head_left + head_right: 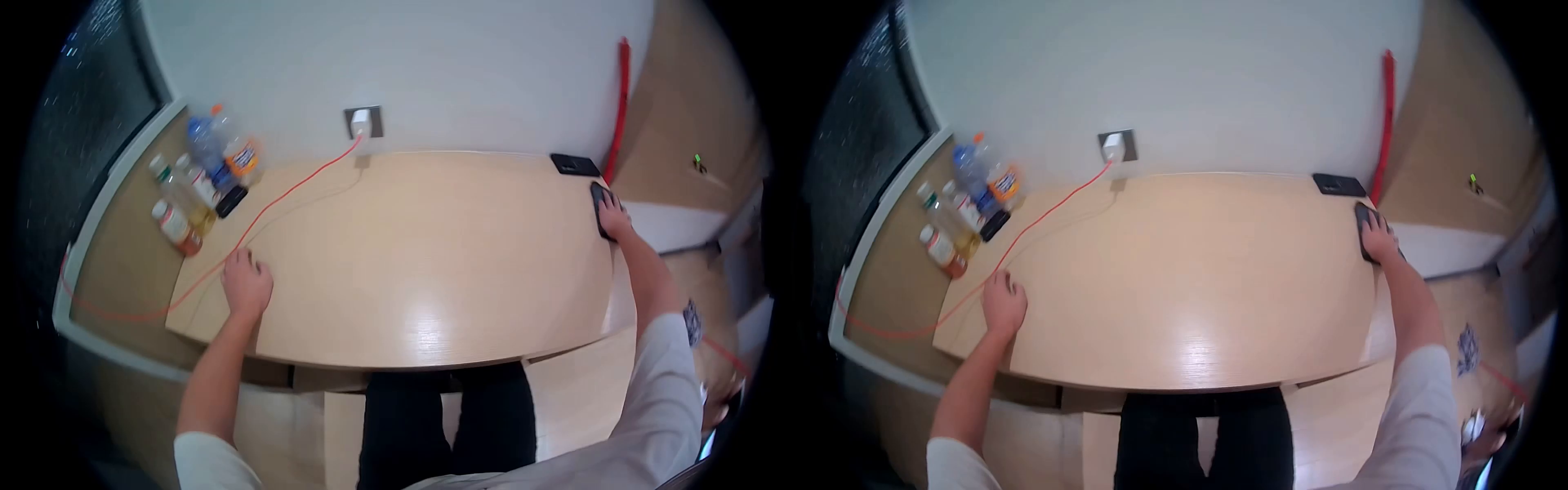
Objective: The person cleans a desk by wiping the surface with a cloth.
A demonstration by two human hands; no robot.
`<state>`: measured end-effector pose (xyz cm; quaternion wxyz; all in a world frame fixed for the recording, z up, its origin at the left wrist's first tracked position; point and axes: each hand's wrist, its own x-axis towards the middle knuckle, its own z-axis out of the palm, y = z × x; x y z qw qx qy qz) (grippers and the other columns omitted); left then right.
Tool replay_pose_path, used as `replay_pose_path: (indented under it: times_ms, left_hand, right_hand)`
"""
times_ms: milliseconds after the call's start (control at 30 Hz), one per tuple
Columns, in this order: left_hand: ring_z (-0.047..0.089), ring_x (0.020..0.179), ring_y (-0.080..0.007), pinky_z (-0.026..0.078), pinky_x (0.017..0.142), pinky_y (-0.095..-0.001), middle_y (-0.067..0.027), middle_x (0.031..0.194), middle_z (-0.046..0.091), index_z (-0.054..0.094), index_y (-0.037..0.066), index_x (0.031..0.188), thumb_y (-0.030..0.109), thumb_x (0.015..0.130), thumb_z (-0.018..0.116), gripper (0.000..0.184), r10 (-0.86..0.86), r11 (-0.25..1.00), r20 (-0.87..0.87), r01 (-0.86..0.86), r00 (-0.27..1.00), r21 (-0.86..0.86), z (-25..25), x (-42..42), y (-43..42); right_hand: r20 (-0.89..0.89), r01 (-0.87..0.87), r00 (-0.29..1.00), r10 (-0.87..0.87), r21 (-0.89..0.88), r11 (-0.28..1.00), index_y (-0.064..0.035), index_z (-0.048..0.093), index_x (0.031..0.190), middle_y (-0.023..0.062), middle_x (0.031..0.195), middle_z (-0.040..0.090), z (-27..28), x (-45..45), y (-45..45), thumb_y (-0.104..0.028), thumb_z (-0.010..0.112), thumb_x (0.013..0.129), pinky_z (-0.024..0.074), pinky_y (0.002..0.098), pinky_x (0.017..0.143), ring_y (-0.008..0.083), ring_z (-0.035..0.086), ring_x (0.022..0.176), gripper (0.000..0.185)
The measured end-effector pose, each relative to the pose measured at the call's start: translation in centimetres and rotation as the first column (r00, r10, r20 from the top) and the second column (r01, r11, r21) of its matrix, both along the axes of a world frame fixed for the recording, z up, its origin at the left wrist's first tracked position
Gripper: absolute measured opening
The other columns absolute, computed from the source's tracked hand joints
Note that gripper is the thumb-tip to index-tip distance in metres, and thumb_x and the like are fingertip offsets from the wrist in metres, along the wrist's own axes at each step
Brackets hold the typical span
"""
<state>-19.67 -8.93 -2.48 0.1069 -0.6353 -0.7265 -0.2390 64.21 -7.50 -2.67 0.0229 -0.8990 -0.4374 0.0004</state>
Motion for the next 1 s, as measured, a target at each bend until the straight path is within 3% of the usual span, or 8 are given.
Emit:
replay_pose_path:
  times_ms: [233, 300, 500, 633, 1000]
  left_hand:
    - [0.057, 0.113, -0.0355, 0.044, 0.099, -0.0500, -0.0163, 0.111, 0.061, 0.060, 0.001, 0.106, 0.016, 0.088, 0.060, 0.024, 0.018, 1.000, 0.015, -0.018, 1.000, 0.011, 0.5, 0.9, -0.5]
    - [0.057, 0.113, -0.0354, 0.044, 0.099, -0.0500, -0.0161, 0.110, 0.061, 0.060, 0.001, 0.106, 0.015, 0.088, 0.060, 0.023, 0.001, 0.998, -0.022, 0.001, 1.000, 0.064, -0.2, 0.5, -0.1]
    - [0.058, 0.113, -0.0364, 0.044, 0.100, -0.0507, -0.0171, 0.112, 0.062, 0.059, 0.000, 0.106, 0.014, 0.088, 0.061, 0.023, 0.011, 0.999, 0.009, -0.011, 1.000, 0.041, 0.2, 0.9, -0.4]
    - [0.058, 0.114, -0.0371, 0.044, 0.099, -0.0510, -0.0175, 0.114, 0.062, 0.060, 0.000, 0.109, 0.013, 0.088, 0.061, 0.025, 0.000, 1.000, 0.003, 0.000, 1.000, 0.012, 0.6, 0.5, -0.6]
    - [0.060, 0.111, -0.0406, 0.047, 0.098, -0.0501, -0.0224, 0.114, 0.065, 0.061, -0.003, 0.113, 0.010, 0.087, 0.060, 0.029, -0.025, 1.000, 0.082, 0.026, 0.996, -0.011, -0.3, -0.7, 0.2]
  right_hand:
    - [0.000, 0.012, 1.000, -0.012, -0.060, 0.998, -0.0339, 0.019, 0.165, -0.0010, 0.173, 0.015, 1.8, -2.0, 0.5, -0.055, 0.028, 0.106, 0.0224, 0.0624, 0.123, 0.0442, 0.023, 0.154, 0.063]
    - [-0.010, 0.026, 1.000, -0.027, -0.072, 0.997, -0.0352, 0.021, 0.164, -0.0022, 0.174, 0.013, 2.8, -3.4, -0.4, -0.056, 0.028, 0.105, 0.0181, 0.0618, 0.124, 0.0415, 0.020, 0.156, 0.063]
    - [-0.056, 0.144, 0.988, -0.143, 0.010, 0.990, -0.0369, 0.025, 0.164, -0.0039, 0.174, 0.014, 2.9, -5.1, -0.5, -0.057, 0.032, 0.102, 0.0140, 0.0588, 0.127, 0.0365, 0.016, 0.158, 0.065]
    - [-0.044, 0.257, 0.966, -0.255, 0.081, 0.963, -0.0363, 0.029, 0.163, 0.0005, 0.173, 0.020, 2.3, -6.2, 0.1, -0.055, 0.033, 0.100, 0.0144, 0.0613, 0.125, 0.0404, 0.022, 0.156, 0.065]
    - [-0.035, 0.225, 0.974, -0.222, 0.135, 0.965, -0.0347, 0.032, 0.162, 0.0024, 0.172, 0.023, 2.0, -5.8, -0.3, -0.055, 0.036, 0.101, 0.0175, 0.0633, 0.123, 0.0400, 0.028, 0.153, 0.064]
